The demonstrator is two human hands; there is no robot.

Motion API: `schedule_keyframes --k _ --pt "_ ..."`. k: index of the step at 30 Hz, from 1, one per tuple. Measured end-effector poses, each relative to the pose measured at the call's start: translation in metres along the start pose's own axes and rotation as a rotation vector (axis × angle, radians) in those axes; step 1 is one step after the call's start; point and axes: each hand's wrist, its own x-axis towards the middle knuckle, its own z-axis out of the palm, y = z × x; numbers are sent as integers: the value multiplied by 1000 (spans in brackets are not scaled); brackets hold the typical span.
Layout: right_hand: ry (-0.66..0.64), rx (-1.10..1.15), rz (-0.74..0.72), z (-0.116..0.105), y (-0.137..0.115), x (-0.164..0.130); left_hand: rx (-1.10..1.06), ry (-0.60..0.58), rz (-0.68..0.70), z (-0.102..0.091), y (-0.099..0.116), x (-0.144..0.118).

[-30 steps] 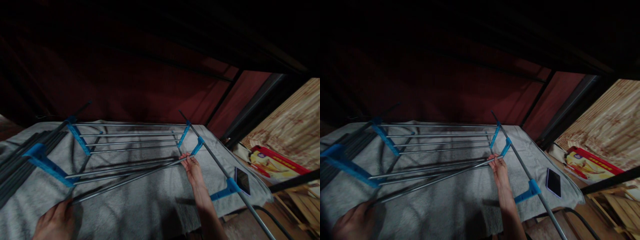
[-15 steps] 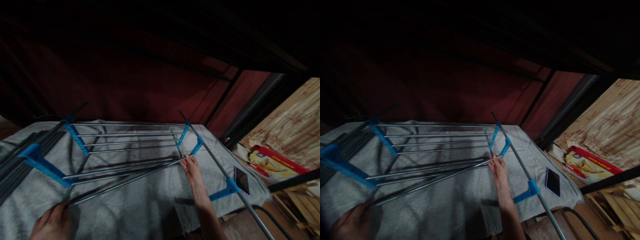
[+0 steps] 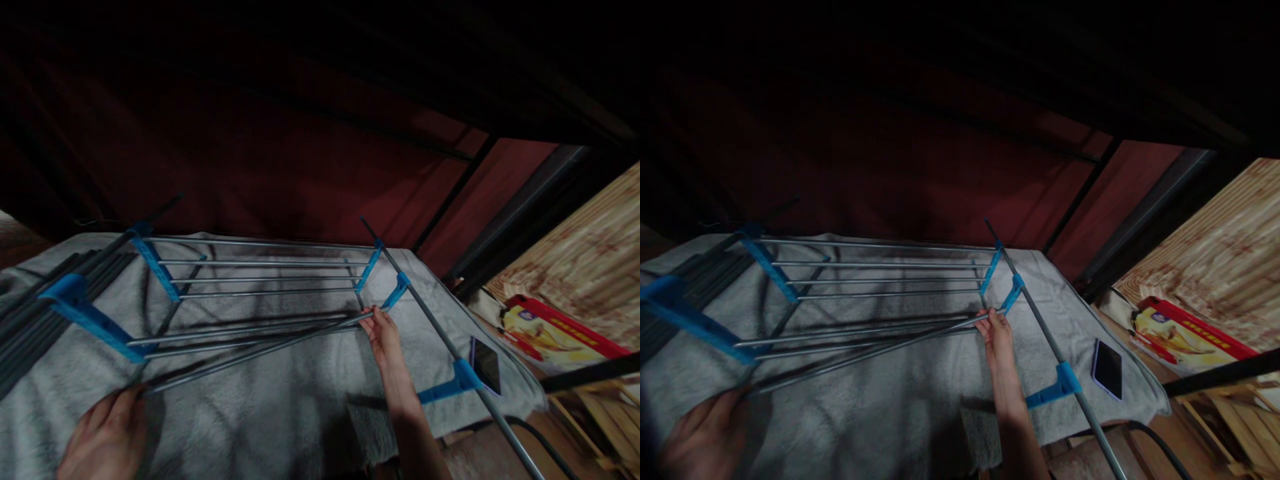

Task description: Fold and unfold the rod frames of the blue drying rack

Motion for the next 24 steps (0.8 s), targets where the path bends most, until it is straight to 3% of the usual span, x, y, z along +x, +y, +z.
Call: schedule_keyframes --k 3,6,11,15,19,24 --pt "-23 84 41 3 6 -1 76 66 109 -6 8 7" --pt "2 171 65 7 16 -2 109 21 196 -8 11 14" --pt "50 222 11 8 25 -3 178 -90 185 -20 21 16" --pt "54 290 2 8 21 -4 210 -62 203 -32 39 16" --pt "23 319 -14 9 18 -5 200 -167 160 -38 48 20" --pt "-7 261 -80 9 20 -3 189 -322 -1 -39 51 24"
